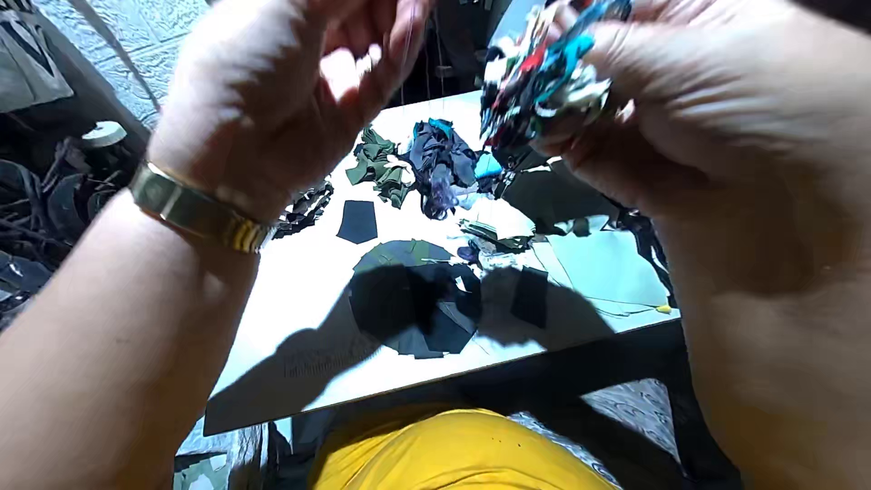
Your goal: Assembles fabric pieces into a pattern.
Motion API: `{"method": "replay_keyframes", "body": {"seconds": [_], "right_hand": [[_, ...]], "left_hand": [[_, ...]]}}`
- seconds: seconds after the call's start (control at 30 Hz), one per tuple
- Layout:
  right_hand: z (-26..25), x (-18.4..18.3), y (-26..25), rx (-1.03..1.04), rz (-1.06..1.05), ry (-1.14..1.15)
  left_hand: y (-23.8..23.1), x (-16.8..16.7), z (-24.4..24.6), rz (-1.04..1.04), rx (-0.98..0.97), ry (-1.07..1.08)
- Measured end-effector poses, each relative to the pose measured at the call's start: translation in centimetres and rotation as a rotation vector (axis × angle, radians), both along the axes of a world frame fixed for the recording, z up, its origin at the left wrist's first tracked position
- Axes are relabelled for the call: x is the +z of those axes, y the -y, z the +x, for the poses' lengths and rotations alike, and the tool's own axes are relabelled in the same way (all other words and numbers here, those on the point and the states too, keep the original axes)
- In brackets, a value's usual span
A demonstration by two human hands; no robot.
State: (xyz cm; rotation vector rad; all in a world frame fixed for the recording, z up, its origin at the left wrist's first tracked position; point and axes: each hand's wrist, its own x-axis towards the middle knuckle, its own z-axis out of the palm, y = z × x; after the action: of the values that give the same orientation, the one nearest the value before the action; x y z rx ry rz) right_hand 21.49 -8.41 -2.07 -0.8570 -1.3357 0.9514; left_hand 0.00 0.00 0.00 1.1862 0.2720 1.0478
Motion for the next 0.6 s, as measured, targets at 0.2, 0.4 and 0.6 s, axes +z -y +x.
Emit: {"method": "replay_keyframes", "body": {"seconds": [0.2, 0.4, 0.6], "right_hand": [[-0.9, -3.2, -0.1, -0.019, -0.071, 0.02], [-2.1, -4.8, -0.5, 0.034, -0.084, 0.018], [-1.4, -7.5, -1.4, -0.018, -0.039, 0.387]], "left_hand": [[1.4, -4.9, -0.3, -0.124, -0.018, -0.392], [1.0, -9.7, -0.9, -0.19, -0.167, -0.56], [-0.7, -7.6, -1.9, 0.407, -0.069, -1.186]]}}
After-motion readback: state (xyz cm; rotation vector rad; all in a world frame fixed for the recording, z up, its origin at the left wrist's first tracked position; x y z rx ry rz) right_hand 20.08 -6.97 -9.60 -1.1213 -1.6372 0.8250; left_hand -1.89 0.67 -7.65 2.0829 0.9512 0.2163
